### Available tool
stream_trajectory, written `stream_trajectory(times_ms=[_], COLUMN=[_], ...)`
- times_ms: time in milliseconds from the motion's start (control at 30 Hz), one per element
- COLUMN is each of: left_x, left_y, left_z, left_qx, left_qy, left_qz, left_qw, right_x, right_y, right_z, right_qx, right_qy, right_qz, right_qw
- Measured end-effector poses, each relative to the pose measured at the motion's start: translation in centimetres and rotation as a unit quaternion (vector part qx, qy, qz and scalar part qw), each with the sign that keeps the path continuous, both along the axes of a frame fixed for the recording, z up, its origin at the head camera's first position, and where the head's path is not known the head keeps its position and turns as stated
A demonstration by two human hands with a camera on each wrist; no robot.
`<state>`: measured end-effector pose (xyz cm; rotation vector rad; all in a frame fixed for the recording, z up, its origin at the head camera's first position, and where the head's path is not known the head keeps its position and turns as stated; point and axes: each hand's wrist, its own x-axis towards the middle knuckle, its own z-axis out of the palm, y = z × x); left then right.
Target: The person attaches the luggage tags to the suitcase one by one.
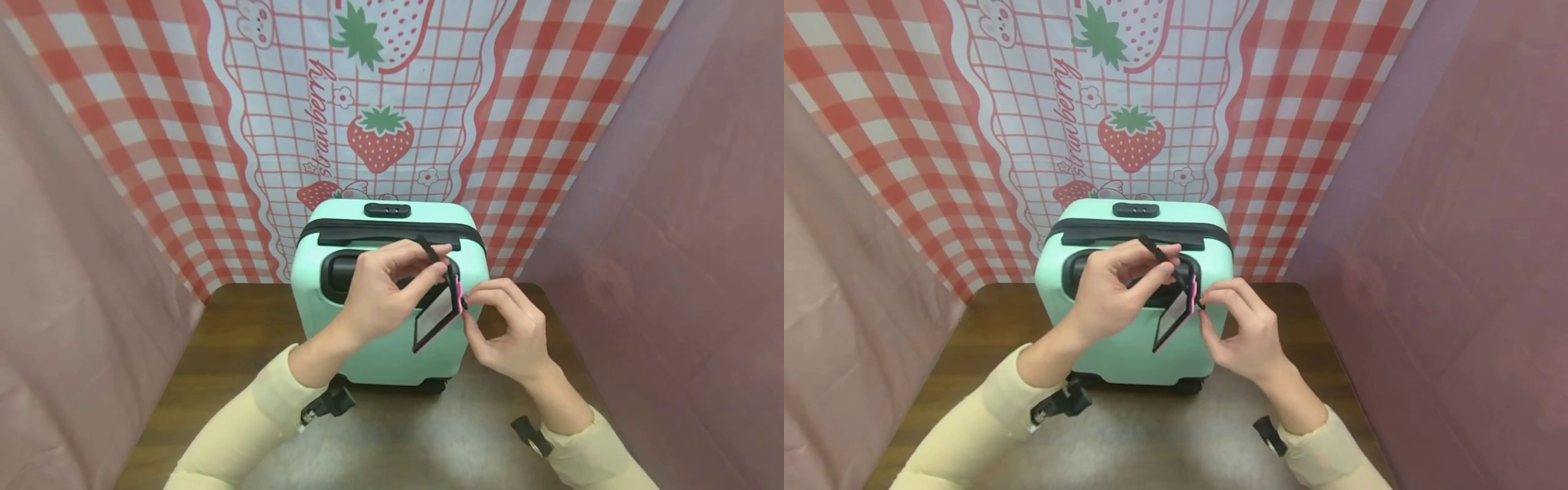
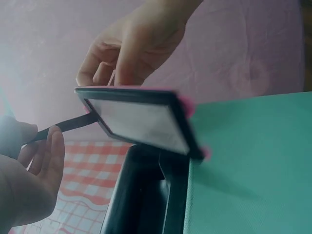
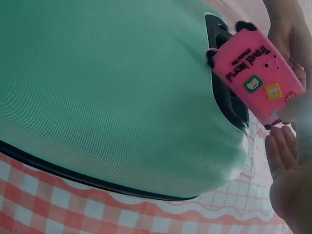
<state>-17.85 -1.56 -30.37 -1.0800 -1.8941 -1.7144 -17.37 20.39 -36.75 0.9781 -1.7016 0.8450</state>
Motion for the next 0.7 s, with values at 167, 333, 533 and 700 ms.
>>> stream_trajectory(times_ms=[167,333,533,700], left_x=[0.0,-0.1,-0.6,-1.7], left_y=[-0.4,-0.6,-1.0,-1.7], left_z=[0.5,0.9,1.1,1.3], left_qx=[0.001,-0.008,-0.008,-0.019], left_qy=[-0.017,-0.030,-0.041,-0.046], left_qz=[-0.016,-0.022,0.009,0.038], left_qw=[0.9997,0.9993,0.9991,0.9980], right_x=[-0.2,-0.1,0.1,0.3], right_y=[-0.7,-1.3,-2.2,-3.3], right_z=[0.1,0.6,1.5,2.6], right_qx=[-0.013,-0.029,-0.040,-0.064], right_qy=[0.039,0.089,0.165,0.210], right_qz=[0.001,0.021,0.062,0.061], right_qw=[0.9992,0.9953,0.9835,0.9737])
